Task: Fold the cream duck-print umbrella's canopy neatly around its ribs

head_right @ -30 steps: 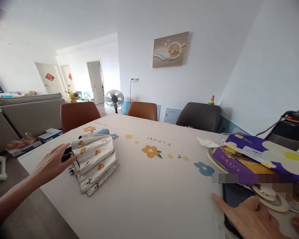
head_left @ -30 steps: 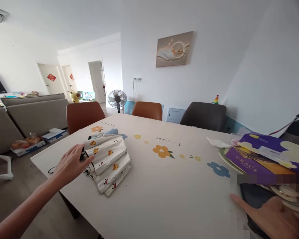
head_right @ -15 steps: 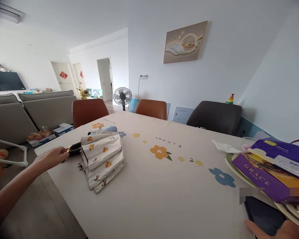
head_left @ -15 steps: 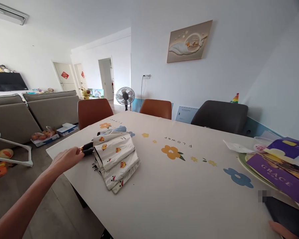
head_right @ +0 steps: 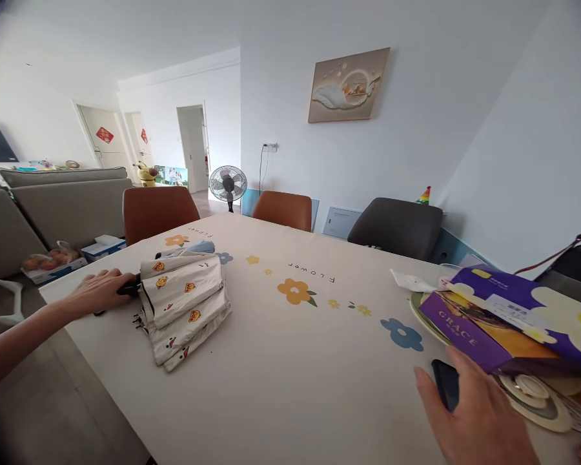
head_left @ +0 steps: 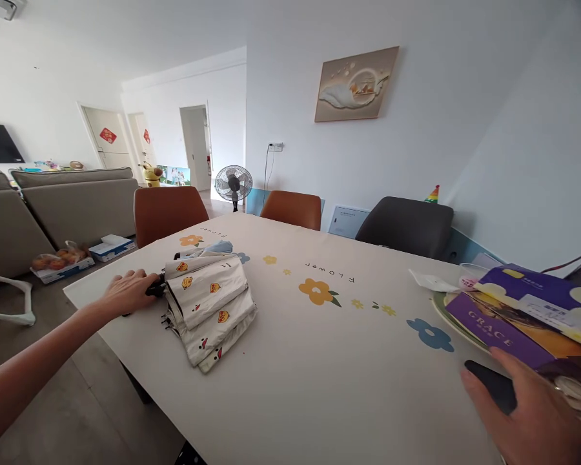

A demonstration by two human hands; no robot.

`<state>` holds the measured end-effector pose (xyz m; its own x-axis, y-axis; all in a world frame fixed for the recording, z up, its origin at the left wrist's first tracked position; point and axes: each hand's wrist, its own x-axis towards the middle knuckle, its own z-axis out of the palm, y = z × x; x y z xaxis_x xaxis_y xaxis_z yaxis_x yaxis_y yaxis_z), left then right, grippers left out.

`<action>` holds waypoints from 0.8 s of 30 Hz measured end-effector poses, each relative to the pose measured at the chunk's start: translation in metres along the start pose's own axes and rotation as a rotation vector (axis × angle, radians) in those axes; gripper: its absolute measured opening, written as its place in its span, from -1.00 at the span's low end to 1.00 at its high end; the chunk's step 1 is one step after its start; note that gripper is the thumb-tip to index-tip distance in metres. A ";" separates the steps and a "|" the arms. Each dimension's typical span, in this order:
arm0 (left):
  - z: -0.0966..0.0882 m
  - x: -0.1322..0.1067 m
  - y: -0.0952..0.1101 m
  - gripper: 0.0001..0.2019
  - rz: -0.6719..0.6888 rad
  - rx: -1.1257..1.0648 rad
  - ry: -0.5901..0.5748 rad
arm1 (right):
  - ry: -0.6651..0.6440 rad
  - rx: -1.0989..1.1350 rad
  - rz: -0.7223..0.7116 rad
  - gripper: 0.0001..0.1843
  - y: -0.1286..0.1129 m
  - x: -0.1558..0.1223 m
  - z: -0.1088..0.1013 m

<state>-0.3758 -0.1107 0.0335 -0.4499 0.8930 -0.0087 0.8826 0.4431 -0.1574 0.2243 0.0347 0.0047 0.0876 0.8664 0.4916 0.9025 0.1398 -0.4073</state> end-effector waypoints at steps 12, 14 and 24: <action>-0.002 -0.037 0.090 -0.86 -0.036 -0.833 -0.285 | -0.082 0.101 -0.178 -0.51 -0.020 -0.019 0.011; -0.005 -0.048 0.112 -0.83 -0.070 -1.144 -0.361 | -0.117 0.105 -0.196 -0.52 -0.026 -0.022 0.013; 0.008 -0.037 0.150 -0.90 -0.115 -0.629 0.054 | -0.375 0.326 -0.157 -0.56 -0.058 -0.037 0.014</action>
<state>-0.2279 -0.0777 0.0025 -0.5538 0.8323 0.0260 0.7479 0.4835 0.4548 0.1625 0.0016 -0.0008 -0.2488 0.9269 0.2811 0.7093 0.3720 -0.5987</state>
